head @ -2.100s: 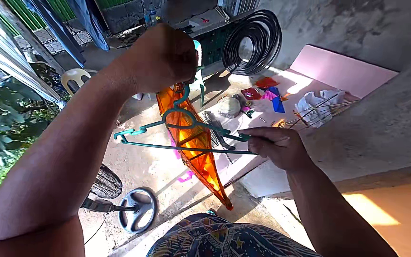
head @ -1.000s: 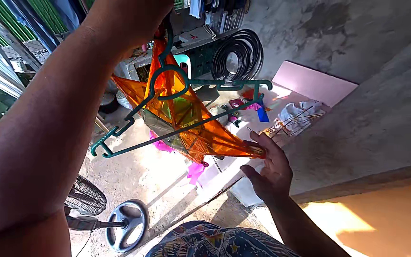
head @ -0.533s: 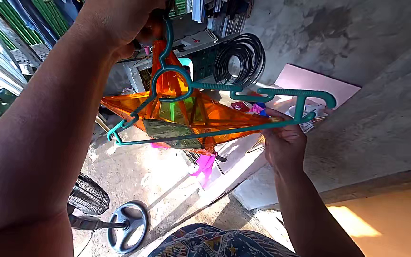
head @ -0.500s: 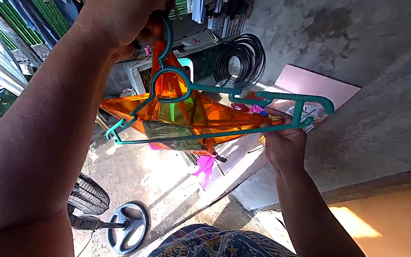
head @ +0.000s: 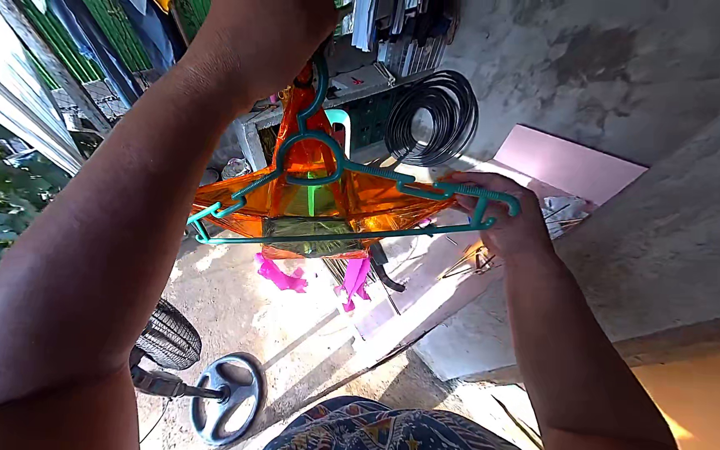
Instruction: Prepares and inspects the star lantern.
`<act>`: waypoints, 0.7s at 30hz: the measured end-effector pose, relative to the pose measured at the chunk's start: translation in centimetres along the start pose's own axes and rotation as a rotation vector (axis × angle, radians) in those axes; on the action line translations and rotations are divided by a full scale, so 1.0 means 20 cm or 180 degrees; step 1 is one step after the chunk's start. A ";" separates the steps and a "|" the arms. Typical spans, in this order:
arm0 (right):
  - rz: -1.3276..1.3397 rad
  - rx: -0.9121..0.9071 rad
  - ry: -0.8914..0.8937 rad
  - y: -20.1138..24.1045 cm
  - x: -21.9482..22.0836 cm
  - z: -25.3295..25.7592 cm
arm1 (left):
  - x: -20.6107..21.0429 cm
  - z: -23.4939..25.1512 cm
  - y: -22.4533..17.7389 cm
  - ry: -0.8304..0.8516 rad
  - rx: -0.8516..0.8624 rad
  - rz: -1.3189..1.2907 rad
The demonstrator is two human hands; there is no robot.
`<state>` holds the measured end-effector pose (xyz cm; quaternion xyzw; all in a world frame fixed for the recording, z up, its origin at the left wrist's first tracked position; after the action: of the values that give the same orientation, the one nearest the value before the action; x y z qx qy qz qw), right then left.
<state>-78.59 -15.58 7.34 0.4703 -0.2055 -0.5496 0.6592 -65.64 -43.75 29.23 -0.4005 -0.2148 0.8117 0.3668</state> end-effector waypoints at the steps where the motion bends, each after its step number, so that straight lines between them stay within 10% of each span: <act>1: 0.0020 0.0015 -0.0007 0.00 0.00 0.02 | 0.00 0.00 0.00 -0.0030 -0.0084 -0.0013; 11: -0.1027 -0.0362 -0.0303 0.38 -0.15 0.10 | -0.01 0.00 -0.11 -0.0295 -0.0134 0.0917; 15: -0.2001 -0.1492 -0.0173 0.83 0.16 0.03 | 0.02 -0.03 -0.13 -0.0164 -0.0261 0.1151; 21: -0.2479 -0.1470 0.0454 0.92 0.57 0.06 | 0.06 -0.05 -0.13 -0.0062 -0.0313 0.1255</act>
<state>-66.14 -27.34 20.70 0.3900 0.1604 -0.7541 0.5035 -64.24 -41.14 29.77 -0.4443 -0.1752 0.8602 0.1787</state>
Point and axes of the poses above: each hand's wrist, its own z-axis towards the middle knuckle, its own x-axis out of the palm, y = z × x, the point moved 10 cm from there along z, towards the middle knuckle, and after that the axes turned 7 degrees about -z, right-handed, at the moved point
